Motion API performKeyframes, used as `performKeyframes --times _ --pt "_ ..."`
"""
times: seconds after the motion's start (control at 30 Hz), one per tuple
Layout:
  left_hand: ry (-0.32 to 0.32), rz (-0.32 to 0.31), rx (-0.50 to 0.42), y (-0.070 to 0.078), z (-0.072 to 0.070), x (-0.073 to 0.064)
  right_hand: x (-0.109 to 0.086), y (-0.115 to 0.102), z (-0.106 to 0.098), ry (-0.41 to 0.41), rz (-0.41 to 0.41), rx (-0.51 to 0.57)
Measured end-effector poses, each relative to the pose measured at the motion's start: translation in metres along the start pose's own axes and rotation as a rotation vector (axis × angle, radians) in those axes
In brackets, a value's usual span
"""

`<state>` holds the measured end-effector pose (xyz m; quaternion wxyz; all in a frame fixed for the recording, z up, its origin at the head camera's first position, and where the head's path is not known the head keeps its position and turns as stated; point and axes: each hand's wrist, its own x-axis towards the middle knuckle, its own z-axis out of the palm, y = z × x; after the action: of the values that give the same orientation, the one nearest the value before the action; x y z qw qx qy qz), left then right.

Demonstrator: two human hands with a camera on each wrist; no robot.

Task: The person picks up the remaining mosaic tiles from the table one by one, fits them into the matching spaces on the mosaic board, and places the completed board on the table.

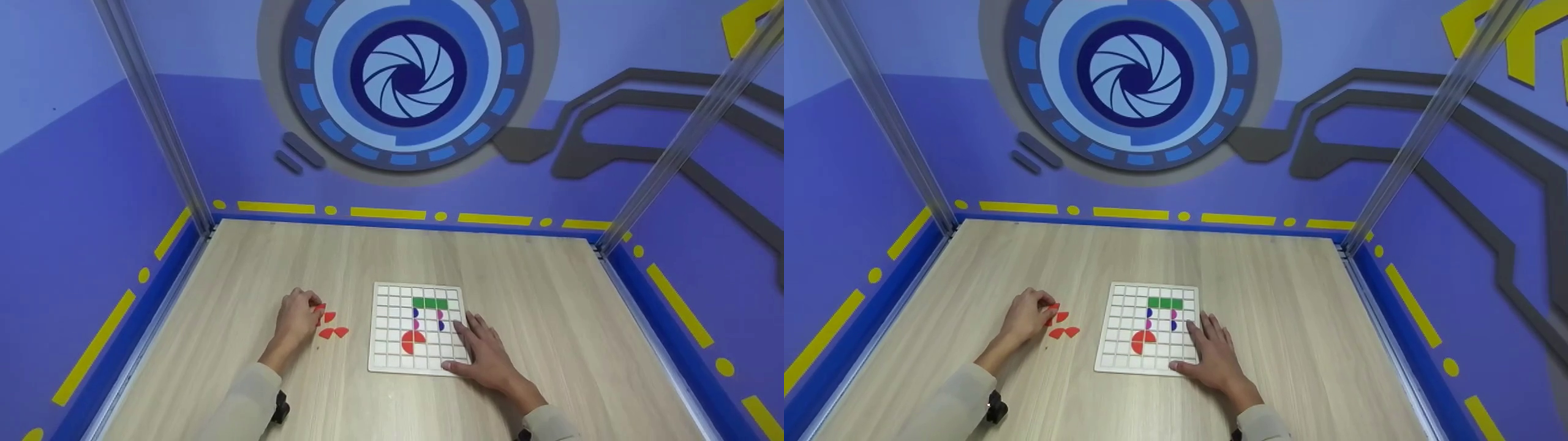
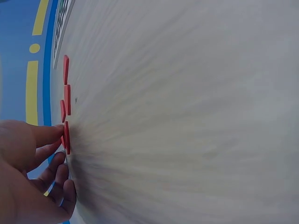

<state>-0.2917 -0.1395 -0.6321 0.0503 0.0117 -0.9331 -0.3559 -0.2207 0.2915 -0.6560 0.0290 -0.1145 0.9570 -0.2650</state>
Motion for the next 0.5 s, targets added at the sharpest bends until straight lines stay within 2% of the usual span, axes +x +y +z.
performKeyframes --times 0.2,0.37,0.5 --pt "-0.006 -0.017 -0.049 0.0 0.0 0.0 0.0 0.0 0.0 0.003 0.004 -0.004" --pt "0.002 0.01 -0.09 0.002 -0.001 -0.001 0.0 -0.001 -0.001 0.007 -0.013 0.005" --pt "-0.003 0.039 -0.114 0.01 -0.002 0.0 0.0 -0.001 -0.001 0.01 -0.012 -0.001"
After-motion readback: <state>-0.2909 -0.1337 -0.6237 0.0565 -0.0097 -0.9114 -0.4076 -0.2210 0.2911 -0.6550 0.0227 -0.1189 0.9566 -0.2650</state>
